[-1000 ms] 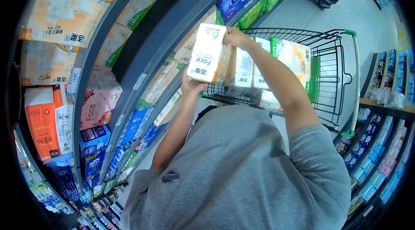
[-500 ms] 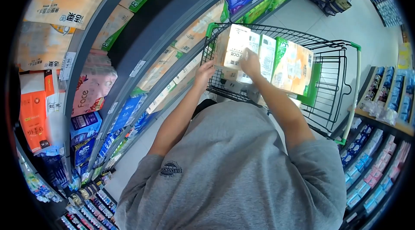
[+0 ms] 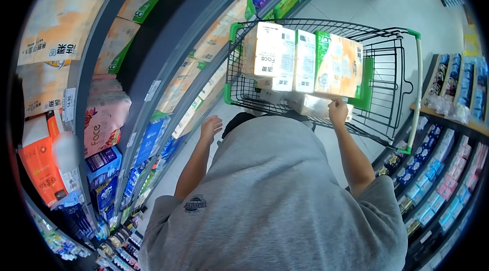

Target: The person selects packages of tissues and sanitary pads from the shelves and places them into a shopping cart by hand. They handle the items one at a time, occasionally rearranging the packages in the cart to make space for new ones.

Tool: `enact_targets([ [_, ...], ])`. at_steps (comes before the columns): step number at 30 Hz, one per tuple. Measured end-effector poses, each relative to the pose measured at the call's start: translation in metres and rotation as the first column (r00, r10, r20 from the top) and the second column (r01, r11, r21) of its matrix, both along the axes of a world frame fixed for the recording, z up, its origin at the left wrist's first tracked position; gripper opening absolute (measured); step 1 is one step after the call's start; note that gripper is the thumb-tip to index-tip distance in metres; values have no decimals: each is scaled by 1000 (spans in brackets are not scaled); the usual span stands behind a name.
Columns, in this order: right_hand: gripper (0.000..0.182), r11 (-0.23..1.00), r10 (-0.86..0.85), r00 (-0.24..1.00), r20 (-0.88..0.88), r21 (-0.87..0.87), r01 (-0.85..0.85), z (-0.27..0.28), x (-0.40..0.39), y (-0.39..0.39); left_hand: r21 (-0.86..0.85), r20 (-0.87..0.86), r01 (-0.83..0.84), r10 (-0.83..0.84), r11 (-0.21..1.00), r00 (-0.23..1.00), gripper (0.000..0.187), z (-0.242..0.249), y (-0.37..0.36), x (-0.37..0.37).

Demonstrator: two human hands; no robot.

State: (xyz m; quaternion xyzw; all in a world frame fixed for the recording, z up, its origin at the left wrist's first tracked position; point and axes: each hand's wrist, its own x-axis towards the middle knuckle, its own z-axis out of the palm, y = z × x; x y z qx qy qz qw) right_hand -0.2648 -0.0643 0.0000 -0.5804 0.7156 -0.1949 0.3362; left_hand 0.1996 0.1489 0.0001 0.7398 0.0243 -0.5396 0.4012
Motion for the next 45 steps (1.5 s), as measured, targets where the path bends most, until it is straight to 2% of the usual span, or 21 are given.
enact_targets([
  [3, 21, 999, -27, 999, 36, 32, 25, 10, 3, -2, -46, 98, 17, -12, 999, 995, 54, 1, -27, -10],
  [4, 21, 999, -28, 999, 38, 31, 27, 14, 9, -4, -50, 174, 52, -43, 997, 984, 67, 7, -39, -16],
  [7, 21, 983, 88, 989, 120, 152, -106, 27, 41, -8, 15, 327, 253, -244, 967, 913, 81, 29, -77, -25],
  [9, 22, 955, 273, 947, 171, 72, -288, 10, 61, -4, 9, 311, 345, -331, 938, 891, 84, 26, -91, -23],
  [11, 25, 804, 511, 841, 175, 249, -540, 0, 86, -4, 3, 300, 428, -409, 904, 862, 87, 32, -102, -24],
  [13, 31, 624, 664, 673, 326, 254, -739, 19, 123, 0, 24, 55, 265, -266, 964, 962, 92, 58, -111, -33],
  [14, 31, 617, 671, 663, 331, 247, -747, 19, 139, 0, 25, 63, 256, -257, 966, 964, 92, 53, -112, -33],
  [16, 41, 427, 764, 530, 368, 328, -843, 13, 163, -1, 7, 43, 243, -243, 970, 969, 95, 39, -114, -33],
  [21, 55, 405, 821, 532, 205, 447, -798, 8, 177, -42, -37, 145, 360, -352, 932, 925, 99, 47, -118, -36],
  [23, 57, 426, 837, 528, 146, 433, -795, 1, 174, -39, 243, 334, 709, -743, 662, 579, 95, 21, -116, -30],
  [27, 65, 504, 812, 575, 100, 379, -776, -18, 159, -38, 138, 550, 714, -652, 687, 521, 86, -3, -103, -37],
  [28, 63, 389, 881, 454, 133, 342, -855, -24, 158, -48, 120, 535, 768, -692, 630, 485, 86, -33, -103, -31],
  [29, 64, 395, 894, 443, 68, 346, -851, -62, 151, -49, 7, 475, 722, -638, 692, 607, 91, -17, -105, -35],
  [31, 72, 411, 878, 473, 74, 390, -824, -18, 159, -48, 0, 610, 739, -586, 673, 534, 96, -15, -107, -36],
  [33, 85, 491, 812, 567, 142, 359, -794, -34, 159, -47, 126, 497, 778, -718, 615, 487, 91, -36, -114, -27],
  [34, 90, 478, 716, 643, 270, 481, -735, 7, 166, -46, 161, 496, 792, -742, 590, 452, 89, -38, -115, -25],
  [38, 100, 491, 836, 545, -61, 526, -694, -17, 160, -47, 147, 495, 834, -770, 532, 403, 85, -1, -123, -27],
  [40, 88, 376, 904, 427, -14, 499, -781, -6, 166, -53, 131, 539, 863, -766, 488, 351, 82, 28, -127, -20],
  [42, 82, 314, 929, 370, 16, 494, -811, 50, 179, -65, -36, 560, 815, -664, 578, 496, 67, 73, -137, -14],
  [44, 65, 17, 958, 108, 267, 321, -947, 152, 211, -88, -194, 908, 817, -215, 543, 359, 50, 147, -149, 3],
  [45, 54, 82, 967, 127, 221, 203, -976, 185, 229, -102, -261, 904, 738, -112, 622, 413, 42, 241, -150, -1],
])
